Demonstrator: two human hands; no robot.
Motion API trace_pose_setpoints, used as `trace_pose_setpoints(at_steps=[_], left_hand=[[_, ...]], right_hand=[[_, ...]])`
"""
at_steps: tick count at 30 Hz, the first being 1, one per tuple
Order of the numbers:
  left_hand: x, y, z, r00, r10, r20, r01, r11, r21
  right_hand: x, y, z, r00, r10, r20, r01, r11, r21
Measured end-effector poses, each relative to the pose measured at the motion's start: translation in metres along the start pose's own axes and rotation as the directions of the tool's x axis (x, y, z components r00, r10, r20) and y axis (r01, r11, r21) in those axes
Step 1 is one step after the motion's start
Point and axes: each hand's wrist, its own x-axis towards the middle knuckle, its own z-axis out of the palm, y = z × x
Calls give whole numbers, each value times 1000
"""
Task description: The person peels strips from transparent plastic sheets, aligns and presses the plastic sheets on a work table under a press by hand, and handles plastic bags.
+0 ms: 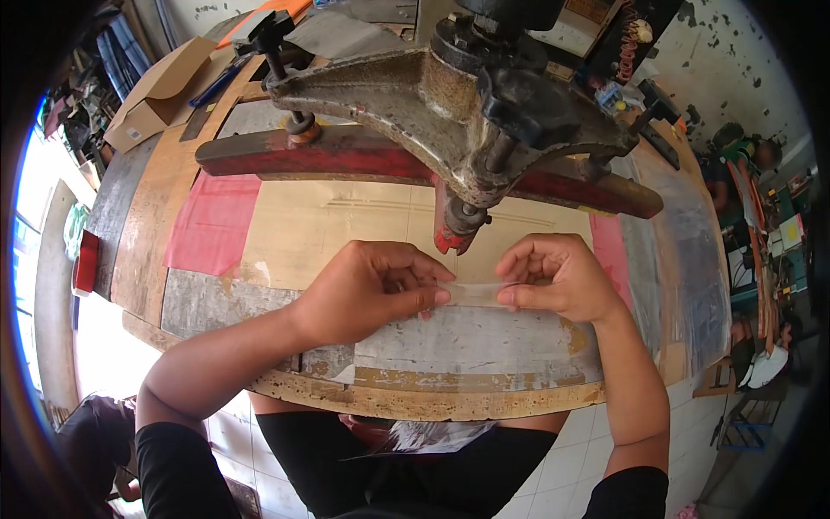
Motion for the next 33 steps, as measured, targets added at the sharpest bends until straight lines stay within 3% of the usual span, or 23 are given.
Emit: trace_pose_setpoints(at_steps=[5, 8, 10, 12, 17, 20, 33], left_hand=[[-1, -9, 5, 995, 103, -14, -102, 995, 16], [-6, 1, 5, 992, 128, -4, -126, 984, 126], [-7, 3, 5, 992, 124, 17, -125, 970, 210], [-7, -1, 8, 985, 174, 2, -169, 953, 251], [-12, 2, 12, 992, 126, 7, -124, 967, 222], [-11, 1, 12, 991, 132, 25, -134, 972, 192], [-10, 0, 10, 991, 119, 63, -129, 971, 201]], right_hand=[[-1, -3, 4, 1000, 11, -1, -11, 999, -43], [-3, 1, 12, 996, -67, -58, 64, 996, -61], [-3, 9, 14, 975, -221, -22, 215, 965, -152], [-3, 9, 16, 975, -222, -4, 220, 968, -119], [-5, 2, 23, 977, -207, 49, 211, 969, -127], [-3, 5, 26, 957, -283, 64, 290, 944, -159], [-4, 14, 32, 958, -282, -45, 278, 958, -76]])
